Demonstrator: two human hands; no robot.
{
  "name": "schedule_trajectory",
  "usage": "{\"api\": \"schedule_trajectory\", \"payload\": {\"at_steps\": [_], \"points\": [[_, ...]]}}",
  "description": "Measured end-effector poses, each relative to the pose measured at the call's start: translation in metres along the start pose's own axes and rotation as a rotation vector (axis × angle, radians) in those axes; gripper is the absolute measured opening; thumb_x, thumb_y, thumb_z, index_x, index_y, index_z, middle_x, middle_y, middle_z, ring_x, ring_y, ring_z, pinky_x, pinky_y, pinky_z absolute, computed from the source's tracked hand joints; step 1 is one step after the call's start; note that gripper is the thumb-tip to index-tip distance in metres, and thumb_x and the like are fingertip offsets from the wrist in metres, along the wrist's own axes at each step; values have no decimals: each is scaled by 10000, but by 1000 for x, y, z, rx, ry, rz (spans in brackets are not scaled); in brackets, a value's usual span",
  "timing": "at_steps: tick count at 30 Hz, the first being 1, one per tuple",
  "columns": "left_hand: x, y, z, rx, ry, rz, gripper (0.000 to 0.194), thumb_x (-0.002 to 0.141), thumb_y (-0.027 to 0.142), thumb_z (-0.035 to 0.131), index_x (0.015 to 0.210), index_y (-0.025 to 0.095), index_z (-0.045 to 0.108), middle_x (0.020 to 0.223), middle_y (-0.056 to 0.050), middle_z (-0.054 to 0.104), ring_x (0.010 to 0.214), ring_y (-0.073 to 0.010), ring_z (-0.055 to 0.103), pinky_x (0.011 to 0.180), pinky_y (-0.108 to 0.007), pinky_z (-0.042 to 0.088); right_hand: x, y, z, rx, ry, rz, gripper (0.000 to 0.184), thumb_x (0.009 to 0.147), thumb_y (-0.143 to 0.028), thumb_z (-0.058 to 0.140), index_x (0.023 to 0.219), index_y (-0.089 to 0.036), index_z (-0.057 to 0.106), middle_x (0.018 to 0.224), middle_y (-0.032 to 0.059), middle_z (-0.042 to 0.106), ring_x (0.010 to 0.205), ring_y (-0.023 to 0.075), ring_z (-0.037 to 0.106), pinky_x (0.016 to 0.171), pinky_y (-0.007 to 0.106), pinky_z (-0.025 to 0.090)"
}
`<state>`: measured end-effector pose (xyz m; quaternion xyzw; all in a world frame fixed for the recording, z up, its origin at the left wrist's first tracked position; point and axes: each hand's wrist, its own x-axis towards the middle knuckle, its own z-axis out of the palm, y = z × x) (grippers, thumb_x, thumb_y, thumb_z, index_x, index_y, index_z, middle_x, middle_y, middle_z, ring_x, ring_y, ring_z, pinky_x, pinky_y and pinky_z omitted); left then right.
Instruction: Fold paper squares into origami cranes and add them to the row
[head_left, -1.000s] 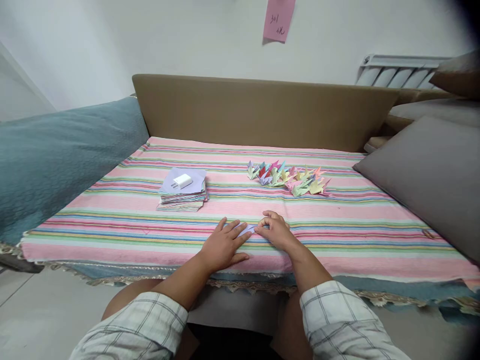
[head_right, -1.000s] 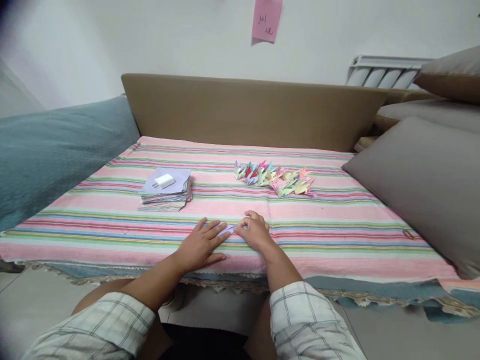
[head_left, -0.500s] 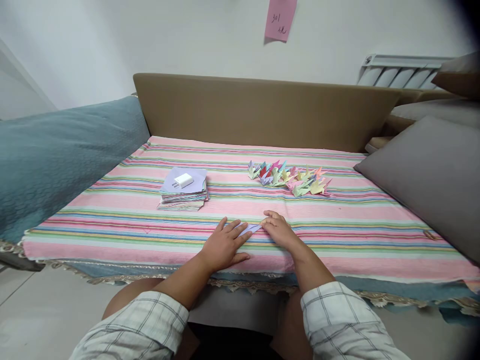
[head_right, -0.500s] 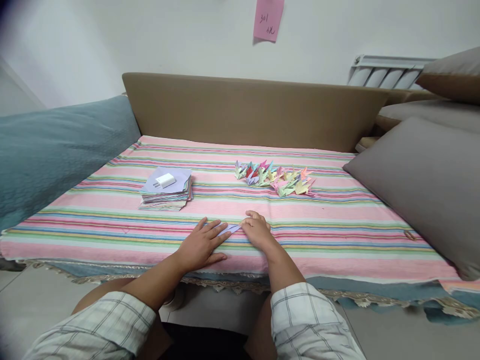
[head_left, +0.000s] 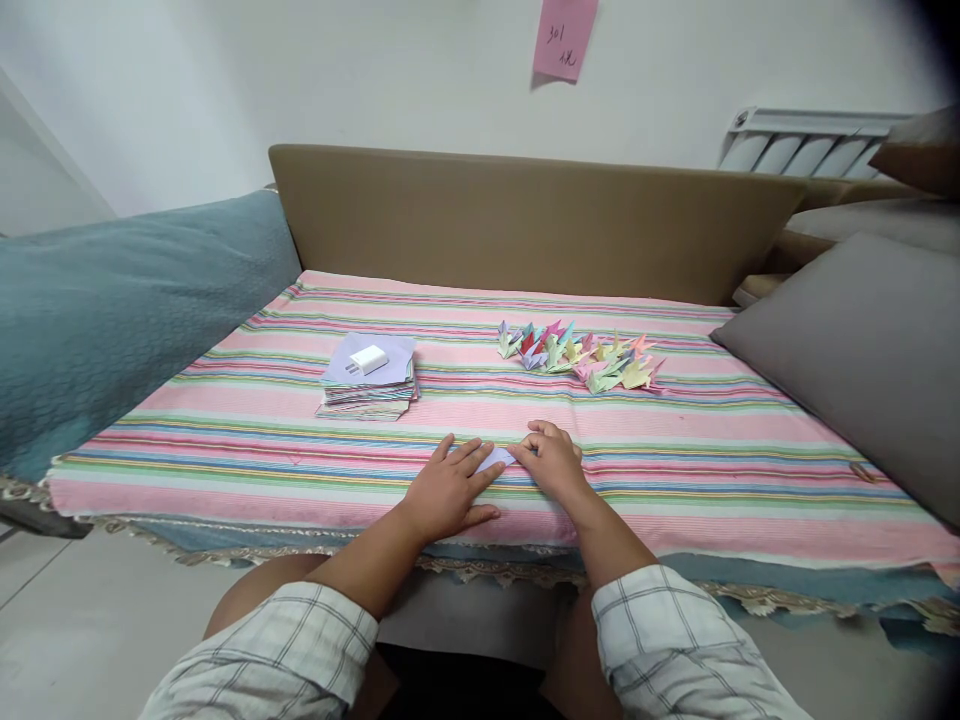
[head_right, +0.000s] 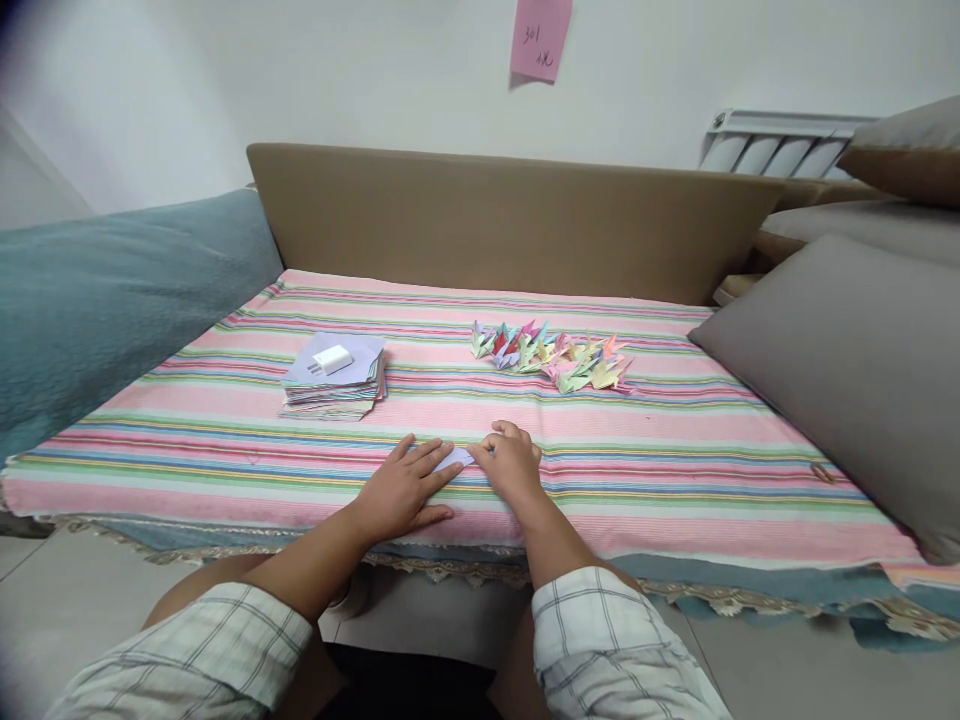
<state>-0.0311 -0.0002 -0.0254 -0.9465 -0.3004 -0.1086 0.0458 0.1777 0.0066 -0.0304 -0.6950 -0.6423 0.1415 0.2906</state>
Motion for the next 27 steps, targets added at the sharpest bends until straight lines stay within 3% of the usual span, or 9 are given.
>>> {"api": "schedule_trajectory", "payload": {"at_steps": [5,8,11,14,17,21,27], "points": [[0,2,-3,2,11,-24,599,837,600,441,1343,281,427,1411,-110,426,1299,-296,366,1083,-572,135,-5,-2,2,-20,147,-83,225,781,-410,602,662,-220,617,1134,63,612,1062,269,499,874,467,369],[2,4,-6,-7,10,-34,591,831,598,454,1333,284,440,1395,-107,447,1288,-299,380,1079,-582,141,-14,-10,0,23,238,-330,168,865,-289,482,911,-206,620,1151,93,614,1106,233,516,968,458,348],[2,4,-8,-34,1,-32,586,808,575,515,1310,276,462,1414,-108,422,1295,-306,372,1074,-591,164,-26,-17,2,46,71,-619,378,907,-215,348,1259,-162,472,1284,113,549,1209,198,473,1048,433,321],[2,0,-11,-133,21,-65,551,800,524,557,1285,273,483,1409,-88,433,1274,-293,407,1063,-563,238,-33,-18,6,-20,-56,-614,510,916,-238,324,1411,-127,273,1356,143,482,1247,217,447,1052,457,334],[2,-6,-15,-271,134,-282,449,838,410,533,1243,216,525,1273,-83,573,1147,-233,532,1001,-426,387,-35,-18,10,-61,-109,-576,537,920,-235,316,1438,-134,219,1378,132,462,1253,215,443,1062,452,328],[4,-13,-21,-322,171,-515,278,814,331,557,1027,182,655,988,-60,698,917,-205,626,826,-321,484,-32,-21,10,-84,-76,-548,471,931,-239,323,1395,-160,342,1329,112,519,1207,219,479,1040,432,341],[4,-15,-27,-290,107,-536,261,793,320,589,1016,209,670,973,-40,704,877,-201,635,770,-299,481,-24,-26,12,-121,-12,-483,329,929,-273,404,1210,-205,562,1122,70,654,1032,212,556,917,361,386]]}}
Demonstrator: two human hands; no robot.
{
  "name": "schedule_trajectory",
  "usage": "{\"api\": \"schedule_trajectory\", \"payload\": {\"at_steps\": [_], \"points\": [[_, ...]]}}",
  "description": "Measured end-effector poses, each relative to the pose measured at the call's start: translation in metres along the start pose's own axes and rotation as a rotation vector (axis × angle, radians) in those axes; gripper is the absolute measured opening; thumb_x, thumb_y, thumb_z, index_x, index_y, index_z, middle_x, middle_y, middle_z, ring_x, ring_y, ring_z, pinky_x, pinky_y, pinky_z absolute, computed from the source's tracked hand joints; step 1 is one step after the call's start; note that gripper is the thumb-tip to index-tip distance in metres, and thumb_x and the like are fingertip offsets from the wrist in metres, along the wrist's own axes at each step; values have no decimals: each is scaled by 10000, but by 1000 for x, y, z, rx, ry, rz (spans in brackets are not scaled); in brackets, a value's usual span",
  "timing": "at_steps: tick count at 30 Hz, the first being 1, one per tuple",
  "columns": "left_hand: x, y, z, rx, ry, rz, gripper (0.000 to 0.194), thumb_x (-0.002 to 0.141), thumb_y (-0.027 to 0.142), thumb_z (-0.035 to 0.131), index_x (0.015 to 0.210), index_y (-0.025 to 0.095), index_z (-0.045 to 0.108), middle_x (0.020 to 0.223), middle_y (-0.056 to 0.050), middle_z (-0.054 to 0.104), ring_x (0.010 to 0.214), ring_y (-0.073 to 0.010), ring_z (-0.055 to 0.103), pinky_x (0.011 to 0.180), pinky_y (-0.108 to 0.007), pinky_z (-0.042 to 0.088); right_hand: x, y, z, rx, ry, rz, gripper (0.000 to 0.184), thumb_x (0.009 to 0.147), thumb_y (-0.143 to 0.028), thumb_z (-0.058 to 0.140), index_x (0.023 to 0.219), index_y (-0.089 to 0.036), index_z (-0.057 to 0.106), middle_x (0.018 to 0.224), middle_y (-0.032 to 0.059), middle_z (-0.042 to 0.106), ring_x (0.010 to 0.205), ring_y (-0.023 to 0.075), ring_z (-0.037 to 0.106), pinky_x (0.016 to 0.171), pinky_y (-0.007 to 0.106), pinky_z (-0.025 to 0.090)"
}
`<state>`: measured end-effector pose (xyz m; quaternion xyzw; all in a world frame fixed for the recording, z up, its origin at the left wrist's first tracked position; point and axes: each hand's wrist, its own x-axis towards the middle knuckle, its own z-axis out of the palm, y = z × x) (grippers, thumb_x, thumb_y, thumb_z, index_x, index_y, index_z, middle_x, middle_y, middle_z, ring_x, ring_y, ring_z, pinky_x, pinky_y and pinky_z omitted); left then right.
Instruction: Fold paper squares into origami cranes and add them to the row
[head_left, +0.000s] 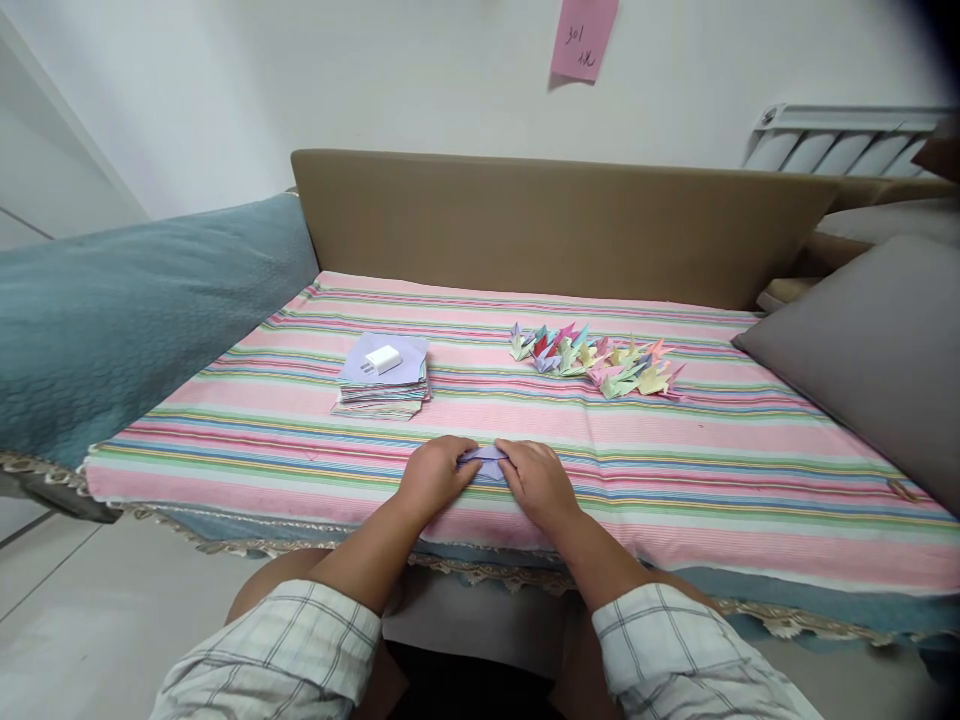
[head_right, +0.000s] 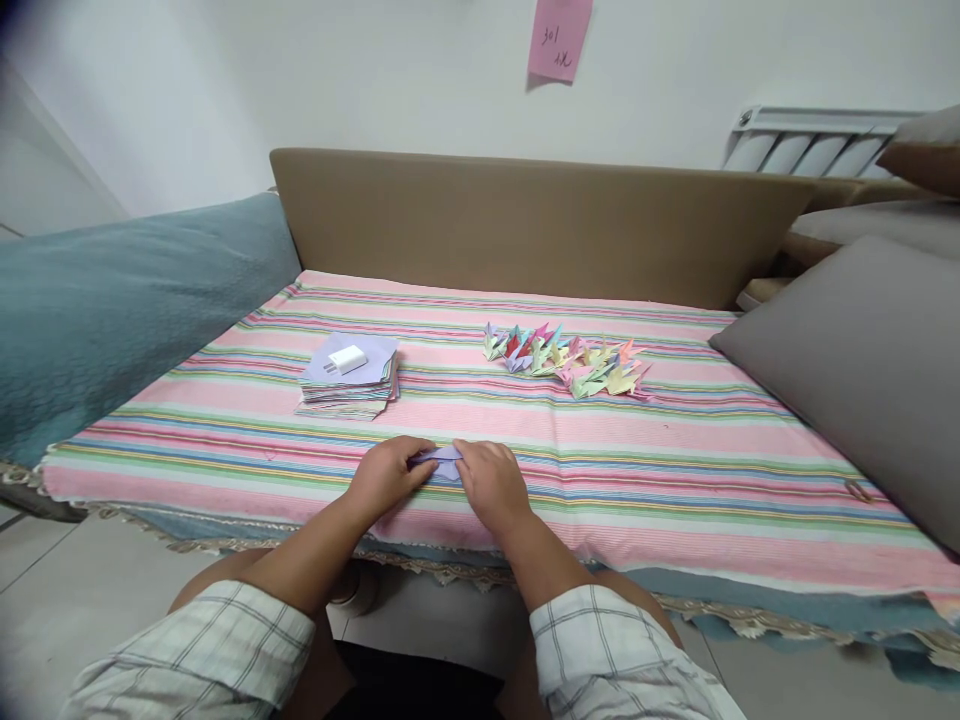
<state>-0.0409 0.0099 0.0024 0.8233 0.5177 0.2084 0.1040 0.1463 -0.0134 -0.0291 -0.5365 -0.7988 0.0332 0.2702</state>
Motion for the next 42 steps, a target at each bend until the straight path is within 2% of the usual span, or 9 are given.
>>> {"api": "schedule_trajectory", "payload": {"at_steps": [7,11,15,23,30,34,37,42], "points": [[1,1,-1,123,-59,-13,195,831,280,541,952,215,679,926,-41,701,864,-204,631,743,-295,468,-1,-2,7,-149,104,-78,241,915,-245,470,1090,-268,634,1138,38,623,1027,213,476,904,358,297],[3,4,0,166,-76,-28,176,832,249,541,946,218,671,915,-48,692,854,-204,628,726,-292,461,-2,-3,8,-202,67,-73,249,915,-242,477,1115,-284,620,1020,38,634,912,196,472,810,343,288],[4,0,0,144,-86,-22,175,832,237,548,948,225,678,919,-42,691,870,-200,628,726,-284,460,-2,-2,8,-212,53,-72,243,916,-236,480,1109,-290,618,988,32,639,901,189,478,804,344,271],[1,-13,-1,193,-76,180,204,827,172,525,855,236,716,832,-38,690,813,-183,620,724,-279,458,-1,-2,8,-193,37,-43,233,904,-225,500,1084,-298,629,1011,25,643,916,177,497,822,343,260],[1,-22,-2,204,-70,286,197,820,172,551,898,250,715,965,-38,690,891,-209,607,804,-328,461,-1,-2,8,-203,25,-38,239,905,-212,491,1082,-292,631,1033,32,647,926,183,506,833,350,255],[0,-20,-7,107,-57,195,191,845,193,510,884,215,695,911,-44,693,873,-193,612,795,-309,467,-2,-2,9,-212,23,-45,264,908,-212,482,1118,-297,618,1043,43,641,928,188,505,835,353,257],[1,-17,-12,60,-60,118,135,819,210,543,824,196,677,866,-43,690,850,-186,618,778,-299,473,-2,-2,9,-211,18,-44,281,899,-208,492,1136,-301,610,1042,45,636,931,196,501,844,357,257],[2,-18,-12,100,-36,88,176,791,230,573,636,190,645,876,-64,691,984,-231,608,863,-352,456,-2,-3,7,-209,14,-52,293,904,-205,476,1152,-295,604,1047,53,632,928,200,495,855,360,260]]}}
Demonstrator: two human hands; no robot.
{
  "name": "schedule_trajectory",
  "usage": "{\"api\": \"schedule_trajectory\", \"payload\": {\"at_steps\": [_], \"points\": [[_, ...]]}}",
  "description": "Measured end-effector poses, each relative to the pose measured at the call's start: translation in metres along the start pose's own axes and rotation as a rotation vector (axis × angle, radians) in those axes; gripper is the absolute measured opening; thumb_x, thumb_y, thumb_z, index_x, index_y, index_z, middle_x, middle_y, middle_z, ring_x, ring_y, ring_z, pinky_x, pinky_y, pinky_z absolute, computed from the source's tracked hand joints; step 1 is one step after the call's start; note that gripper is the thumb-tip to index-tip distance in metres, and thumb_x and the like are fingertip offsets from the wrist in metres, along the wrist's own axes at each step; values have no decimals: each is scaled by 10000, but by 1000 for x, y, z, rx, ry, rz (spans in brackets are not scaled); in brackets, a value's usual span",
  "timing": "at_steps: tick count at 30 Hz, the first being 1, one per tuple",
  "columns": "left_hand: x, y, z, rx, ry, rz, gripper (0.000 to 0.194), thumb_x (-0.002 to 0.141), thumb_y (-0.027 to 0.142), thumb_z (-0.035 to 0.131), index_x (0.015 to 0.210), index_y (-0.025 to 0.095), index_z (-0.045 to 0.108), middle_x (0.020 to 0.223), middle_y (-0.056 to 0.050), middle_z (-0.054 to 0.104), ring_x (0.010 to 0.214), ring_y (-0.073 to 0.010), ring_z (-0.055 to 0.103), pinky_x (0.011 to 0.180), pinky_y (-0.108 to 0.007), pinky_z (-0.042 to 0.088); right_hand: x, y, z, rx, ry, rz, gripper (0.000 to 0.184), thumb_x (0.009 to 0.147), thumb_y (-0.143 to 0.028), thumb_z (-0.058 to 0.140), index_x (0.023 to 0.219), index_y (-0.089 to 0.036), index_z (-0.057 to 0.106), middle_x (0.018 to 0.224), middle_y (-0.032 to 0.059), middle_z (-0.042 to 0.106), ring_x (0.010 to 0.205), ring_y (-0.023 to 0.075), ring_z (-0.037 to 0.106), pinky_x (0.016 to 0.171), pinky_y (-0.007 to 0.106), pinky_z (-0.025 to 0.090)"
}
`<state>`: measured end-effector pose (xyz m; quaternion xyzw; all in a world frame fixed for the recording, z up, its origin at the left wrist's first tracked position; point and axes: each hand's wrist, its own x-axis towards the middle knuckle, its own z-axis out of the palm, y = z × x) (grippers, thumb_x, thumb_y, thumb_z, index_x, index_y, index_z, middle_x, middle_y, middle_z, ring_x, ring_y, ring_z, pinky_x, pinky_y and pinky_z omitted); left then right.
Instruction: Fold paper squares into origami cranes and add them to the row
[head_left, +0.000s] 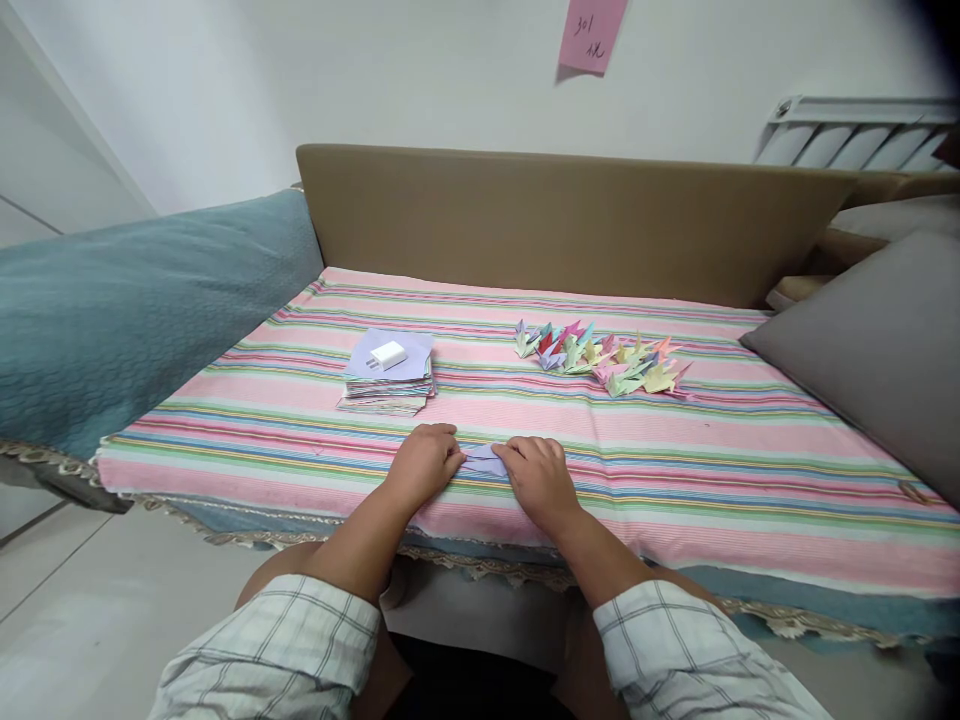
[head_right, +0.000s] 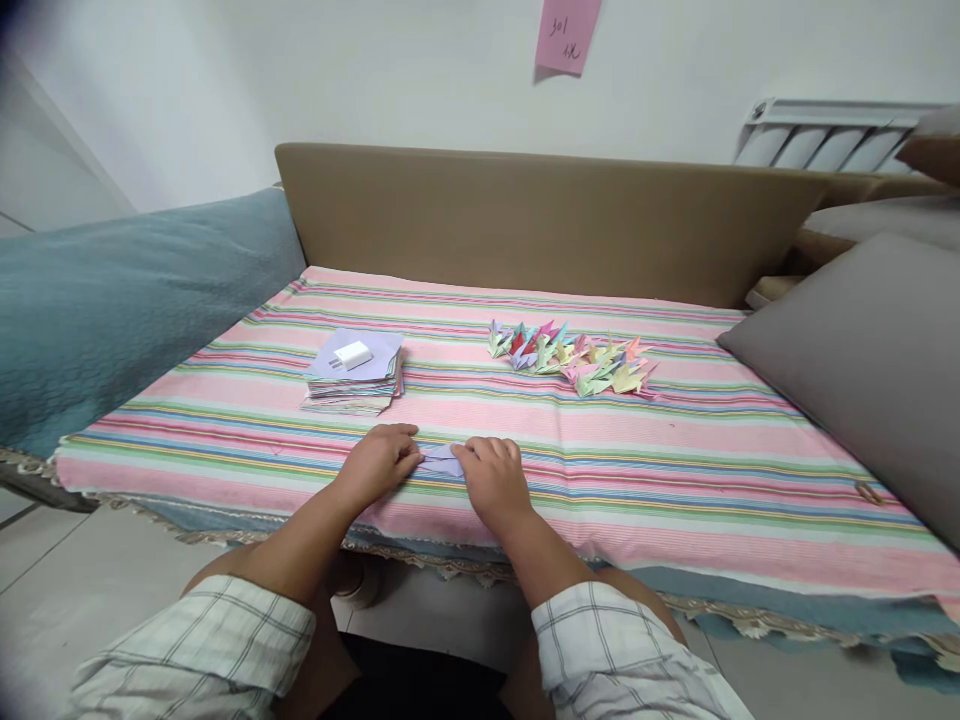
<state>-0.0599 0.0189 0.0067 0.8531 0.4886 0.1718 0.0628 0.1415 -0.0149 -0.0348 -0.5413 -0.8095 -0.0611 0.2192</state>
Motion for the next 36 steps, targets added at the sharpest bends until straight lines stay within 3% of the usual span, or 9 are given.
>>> {"api": "schedule_trajectory", "payload": {"at_steps": [9,13,17,22,25,31,34,36], "points": [[-1,0,-2,7,-23,-45,212,742,161,501,592,189,647,830,-64,707,1126,-246,555,933,-354,425,1,0,0,-13,-3,1,291,896,-193,491,1134,-308,611,1050,43,626,921,196,487,845,363,261],[3,3,2,8,43,-159,323,814,350,506,580,183,652,1035,-83,683,1100,-257,557,948,-381,417,1,0,1,-20,-1,0,290,897,-192,491,1133,-310,610,1043,40,624,915,194,484,836,361,261],[6,8,10,27,50,-237,341,733,496,618,599,183,629,1245,-78,585,1137,-302,504,929,-445,409,1,0,2,-26,3,4,283,900,-198,495,1134,-308,608,1042,39,625,918,188,485,843,357,255],[6,6,11,8,29,-280,231,734,375,634,599,191,603,1272,-49,561,1169,-286,472,955,-430,381,0,0,3,-27,3,16,266,894,-209,518,1120,-312,614,1038,32,628,913,178,488,840,349,250],[4,3,10,-3,46,-226,151,741,332,634,678,197,607,1228,-59,584,1137,-264,499,944,-396,388,0,0,3,-32,4,14,270,892,-207,521,1121,-314,615,1046,30,628,917,178,489,841,350,249],[3,-12,4,-6,61,-175,146,761,265,614,891,203,587,945,-49,666,921,-230,592,784,-339,461,0,0,3,-45,-7,15,293,887,-173,507,1122,-313,615,1047,32,627,917,183,490,833,353,248],[2,-13,0,24,197,-191,240,833,162,463,1044,176,576,1075,-84,653,988,-221,593,852,-360,455,1,0,3,-42,-4,12,298,883,-166,511,1119,-314,614,1046,29,623,915,181,489,833,352,248],[-4,-5,1,91,283,-79,314,857,129,395,1117,164,566,1212,-102,602,1123,-226,541,1003,-424,359,1,0,2,-36,3,12,286,888,-179,509,1116,-318,613,1037,26,623,913,180,487,839,352,248]]}}
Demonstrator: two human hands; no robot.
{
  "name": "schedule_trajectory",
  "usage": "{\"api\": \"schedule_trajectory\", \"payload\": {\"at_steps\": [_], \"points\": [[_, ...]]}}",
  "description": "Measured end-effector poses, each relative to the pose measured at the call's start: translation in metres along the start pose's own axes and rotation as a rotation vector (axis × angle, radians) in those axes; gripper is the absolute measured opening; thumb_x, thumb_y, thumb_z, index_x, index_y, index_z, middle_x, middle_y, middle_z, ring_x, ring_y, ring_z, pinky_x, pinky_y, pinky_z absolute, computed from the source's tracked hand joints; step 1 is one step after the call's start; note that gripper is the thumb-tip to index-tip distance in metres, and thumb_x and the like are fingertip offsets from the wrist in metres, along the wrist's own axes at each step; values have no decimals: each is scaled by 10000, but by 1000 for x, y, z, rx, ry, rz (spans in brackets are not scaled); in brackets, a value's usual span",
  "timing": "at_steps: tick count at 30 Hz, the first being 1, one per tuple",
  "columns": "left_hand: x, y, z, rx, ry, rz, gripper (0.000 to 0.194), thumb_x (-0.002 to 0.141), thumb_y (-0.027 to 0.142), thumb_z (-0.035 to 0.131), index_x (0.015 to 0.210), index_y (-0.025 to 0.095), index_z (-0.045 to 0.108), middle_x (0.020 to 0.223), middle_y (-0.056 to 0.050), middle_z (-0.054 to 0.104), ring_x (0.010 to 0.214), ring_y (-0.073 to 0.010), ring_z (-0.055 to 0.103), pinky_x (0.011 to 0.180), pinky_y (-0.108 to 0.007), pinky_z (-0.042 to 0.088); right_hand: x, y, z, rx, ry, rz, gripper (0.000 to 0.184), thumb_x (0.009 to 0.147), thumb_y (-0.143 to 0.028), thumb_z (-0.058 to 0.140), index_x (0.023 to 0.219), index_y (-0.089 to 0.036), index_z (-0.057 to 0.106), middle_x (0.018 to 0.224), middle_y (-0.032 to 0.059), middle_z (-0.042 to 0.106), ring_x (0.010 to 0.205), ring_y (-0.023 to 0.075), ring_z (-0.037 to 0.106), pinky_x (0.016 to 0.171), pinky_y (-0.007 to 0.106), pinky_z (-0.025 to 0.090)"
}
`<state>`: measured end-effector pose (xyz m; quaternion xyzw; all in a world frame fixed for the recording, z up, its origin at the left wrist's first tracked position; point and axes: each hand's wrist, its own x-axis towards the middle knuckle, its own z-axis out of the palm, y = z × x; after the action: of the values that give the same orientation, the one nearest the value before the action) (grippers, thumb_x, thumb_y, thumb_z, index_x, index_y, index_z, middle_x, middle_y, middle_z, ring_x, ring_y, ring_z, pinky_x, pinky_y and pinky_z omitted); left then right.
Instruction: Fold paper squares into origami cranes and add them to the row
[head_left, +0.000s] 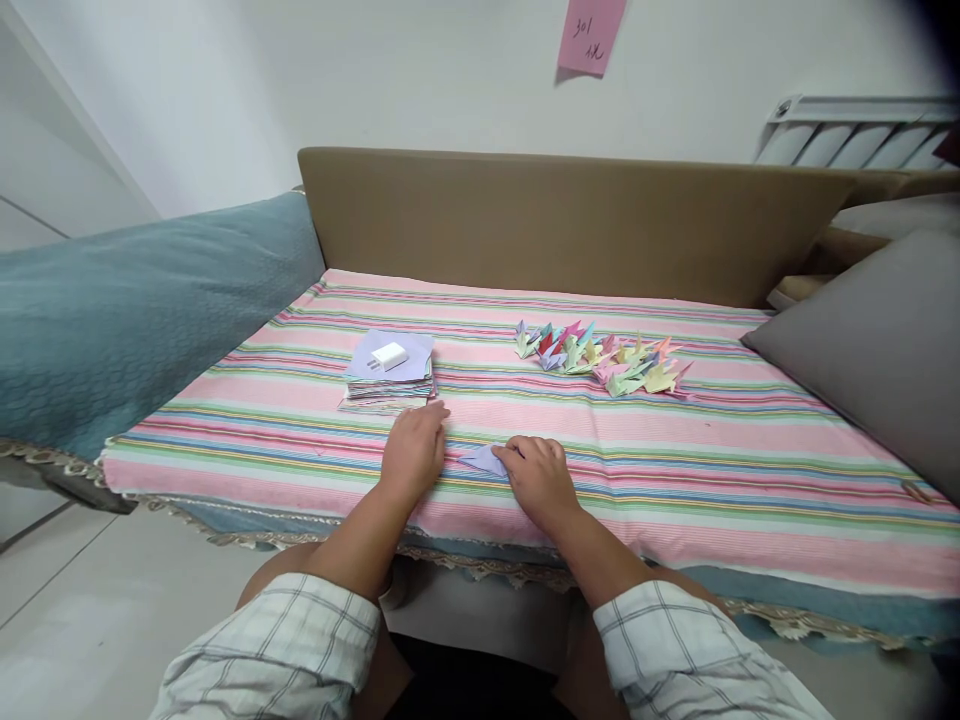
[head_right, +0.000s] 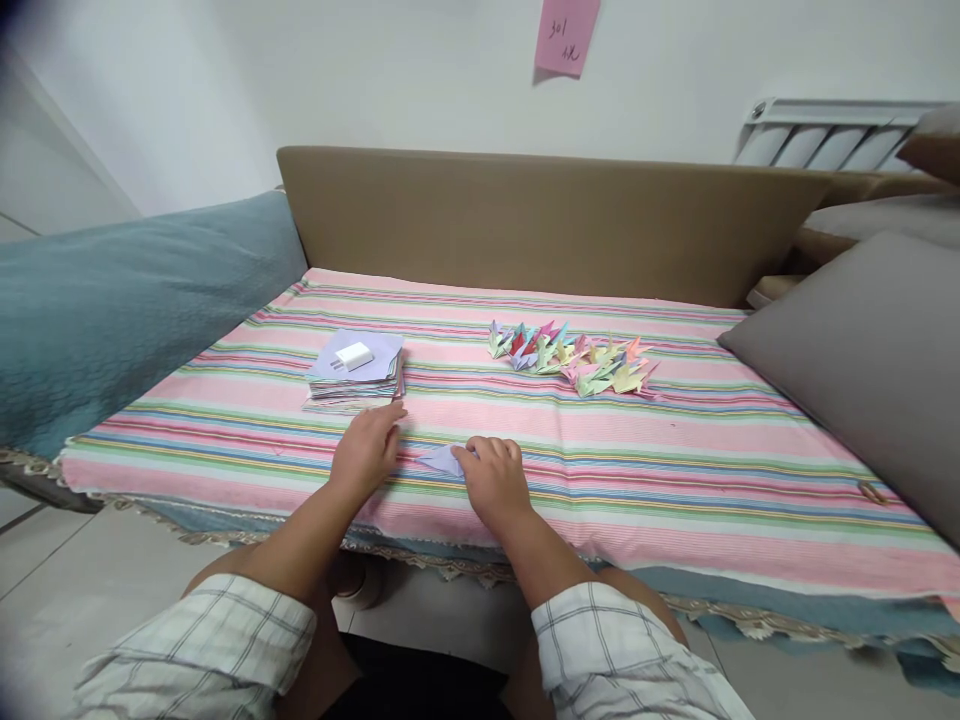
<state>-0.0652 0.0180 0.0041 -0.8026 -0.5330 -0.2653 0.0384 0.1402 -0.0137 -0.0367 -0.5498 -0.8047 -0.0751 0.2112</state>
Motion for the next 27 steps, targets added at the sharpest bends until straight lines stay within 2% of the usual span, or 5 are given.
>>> {"api": "schedule_trajectory", "payload": {"at_steps": [3,5,14,23,27], "points": [[-18,18,2,24,-118,365,365,897,258,427,1249,212,513,1318,-84,534,1263,-240,431,1091,-491,228,0,-1,-1,14,10,2,265,903,-217,496,1119,-323,607,1002,22,626,905,180,486,845,352,250],[-32,27,6,67,-200,452,509,861,449,499,1325,246,447,1419,-92,419,1338,-286,317,1098,-546,172,0,-1,-2,18,11,3,257,905,-235,497,1122,-319,606,995,24,627,904,181,485,845,352,251],[-51,7,2,148,-248,224,588,735,542,632,1279,364,501,1521,-106,192,1367,-400,186,1013,-638,242,-1,1,0,13,14,-8,278,879,-193,526,1114,-305,625,1034,32,630,919,183,491,844,354,245],[-48,-9,-7,81,-217,210,548,698,497,689,1181,254,603,1464,-148,318,1311,-383,329,1008,-543,362,-1,2,2,13,12,-10,278,874,-185,527,1104,-306,626,1018,31,634,906,184,487,836,351,245],[-43,-11,-10,51,-103,199,341,832,431,556,1065,202,652,1350,-134,488,1222,-299,472,1011,-475,391,-1,2,2,17,22,-11,282,875,-175,520,1101,-305,628,1021,33,630,905,180,482,843,351,242]]}}
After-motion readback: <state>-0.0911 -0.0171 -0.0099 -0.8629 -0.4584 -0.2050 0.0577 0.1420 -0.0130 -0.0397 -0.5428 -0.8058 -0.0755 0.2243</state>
